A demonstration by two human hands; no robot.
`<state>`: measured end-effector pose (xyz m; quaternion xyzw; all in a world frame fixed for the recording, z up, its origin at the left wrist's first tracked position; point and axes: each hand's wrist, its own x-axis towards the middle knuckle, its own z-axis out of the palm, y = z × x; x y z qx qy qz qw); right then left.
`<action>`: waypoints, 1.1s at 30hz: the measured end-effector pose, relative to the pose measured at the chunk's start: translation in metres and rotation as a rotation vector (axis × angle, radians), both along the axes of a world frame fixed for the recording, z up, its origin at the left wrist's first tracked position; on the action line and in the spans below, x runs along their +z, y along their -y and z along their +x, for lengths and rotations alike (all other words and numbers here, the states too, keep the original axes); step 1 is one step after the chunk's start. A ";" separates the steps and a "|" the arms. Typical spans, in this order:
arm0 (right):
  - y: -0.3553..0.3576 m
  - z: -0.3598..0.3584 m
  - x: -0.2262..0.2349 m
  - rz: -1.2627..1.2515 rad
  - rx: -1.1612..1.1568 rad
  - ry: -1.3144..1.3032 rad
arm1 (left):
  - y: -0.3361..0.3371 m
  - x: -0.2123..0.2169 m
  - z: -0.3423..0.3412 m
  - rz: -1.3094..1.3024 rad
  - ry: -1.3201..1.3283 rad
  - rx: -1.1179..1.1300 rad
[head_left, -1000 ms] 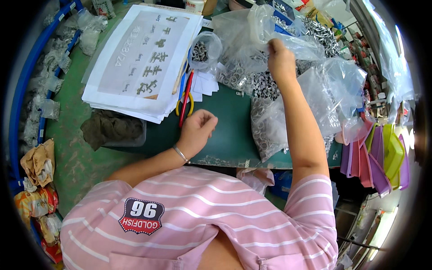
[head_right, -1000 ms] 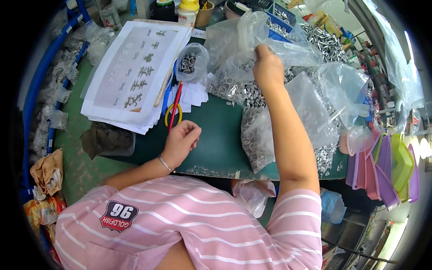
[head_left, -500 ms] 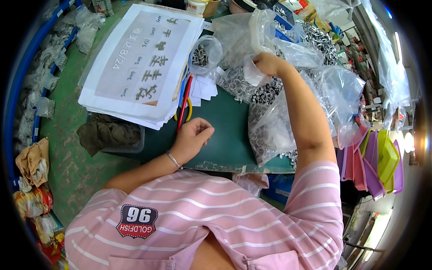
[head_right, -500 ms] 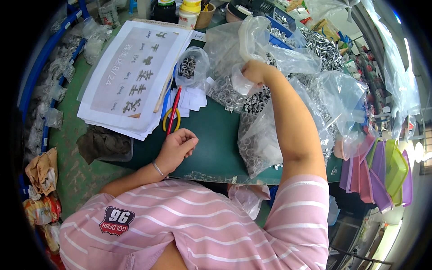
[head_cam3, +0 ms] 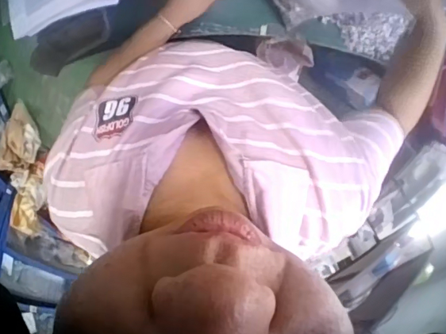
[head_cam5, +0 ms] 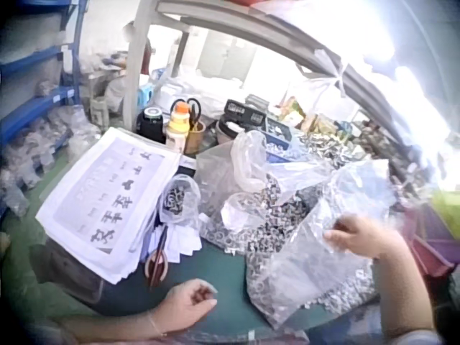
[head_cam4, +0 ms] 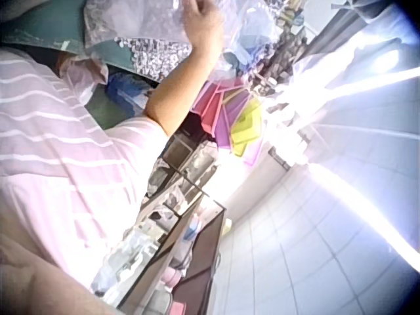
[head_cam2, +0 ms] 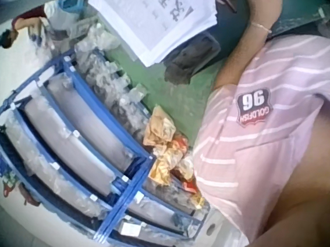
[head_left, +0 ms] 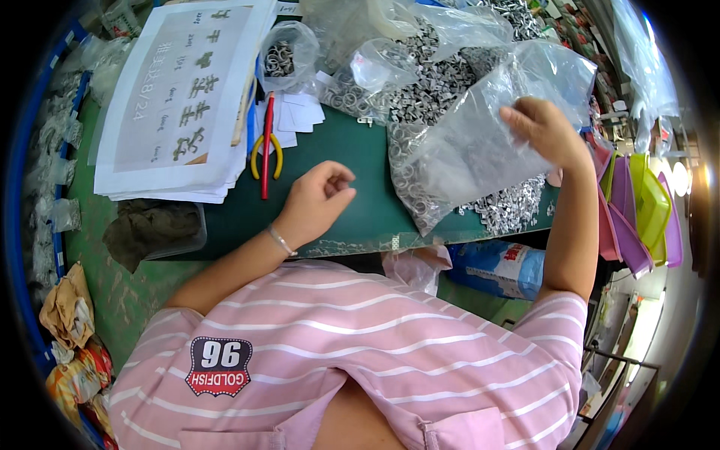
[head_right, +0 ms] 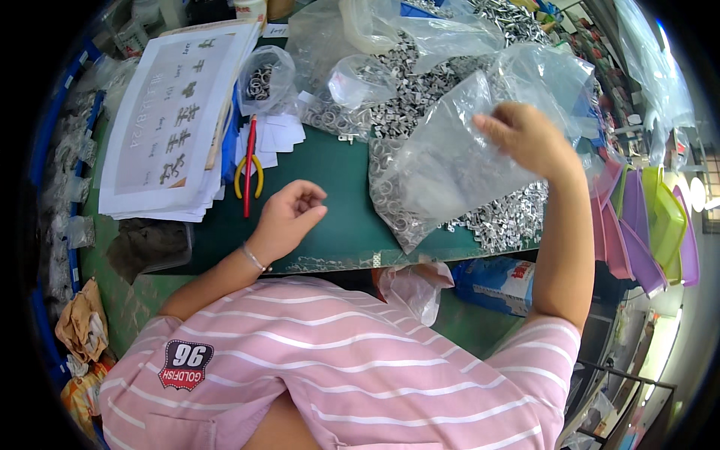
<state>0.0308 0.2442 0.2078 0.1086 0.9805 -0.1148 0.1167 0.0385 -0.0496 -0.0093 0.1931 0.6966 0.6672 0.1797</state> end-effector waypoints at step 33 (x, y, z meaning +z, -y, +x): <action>0.024 0.081 0.056 -1.319 0.339 -0.950 | -0.051 0.098 -0.016 0.828 0.235 -0.354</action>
